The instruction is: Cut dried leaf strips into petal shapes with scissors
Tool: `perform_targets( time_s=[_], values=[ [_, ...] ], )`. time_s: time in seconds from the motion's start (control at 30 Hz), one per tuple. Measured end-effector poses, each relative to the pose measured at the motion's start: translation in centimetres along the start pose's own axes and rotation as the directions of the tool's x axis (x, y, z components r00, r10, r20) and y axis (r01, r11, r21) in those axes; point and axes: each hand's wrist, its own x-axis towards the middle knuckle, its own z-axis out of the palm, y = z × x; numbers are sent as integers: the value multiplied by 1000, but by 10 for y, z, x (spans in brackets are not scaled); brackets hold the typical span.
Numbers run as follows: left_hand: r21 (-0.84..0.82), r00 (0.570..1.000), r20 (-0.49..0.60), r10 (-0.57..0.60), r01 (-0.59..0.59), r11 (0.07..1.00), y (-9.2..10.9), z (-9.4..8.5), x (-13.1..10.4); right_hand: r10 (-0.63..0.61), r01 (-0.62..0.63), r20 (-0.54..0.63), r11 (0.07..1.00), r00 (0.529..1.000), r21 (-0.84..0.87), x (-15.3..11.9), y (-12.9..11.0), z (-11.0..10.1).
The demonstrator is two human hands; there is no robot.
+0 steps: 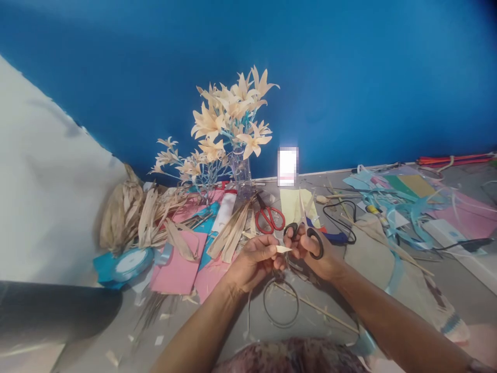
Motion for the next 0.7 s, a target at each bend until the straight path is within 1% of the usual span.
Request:
perform_targets(
  time_s=[0.07, 0.13, 0.2, 0.27, 0.37, 0.4, 0.47, 0.57, 0.63, 0.7],
  values=[
    [69, 1000, -19, 2, -1, 998, -1, 1, 1, 7, -7, -6, 996, 1000, -84, -1, -1, 2],
    [127, 999, -50, 9, -3, 992, -2, 2, 1, 47, -51, -30, 985, 998, -163, -1, -1, 5],
    [150, 998, -59, 14, -5, 989, -4, 3, 1, 91, -98, -47, 979, 995, -179, -2, 0, 9],
    [136, 1000, -24, 4, 0, 991, -6, 3, 1, 120, -121, -17, 985, 993, -123, -2, 2, 10],
    [81, 998, 51, -30, 26, 996, -7, 2, 0, 142, -144, 89, 990, 986, 12, -1, 5, 6],
    [59, 997, 64, -37, 33, 998, -6, 2, 0, 140, -147, 107, 987, 984, 61, 0, 5, 5],
    [19, 998, 59, -38, 37, 999, -5, 2, 0, 134, -144, 80, 981, 988, 132, 3, 4, 1],
    [-25, 1000, 4, -22, 22, 999, -2, 1, 1, 103, -93, -55, 983, 993, 157, 7, 2, -5],
    [-30, 999, -29, -12, 11, 999, -1, 1, 1, 66, -56, -86, 992, 994, 113, 8, 1, -9],
    [-15, 999, -53, -6, 6, 1000, -2, 1, 1, 28, -27, -52, 1000, 998, 14, 7, 1, -10]
  ],
)
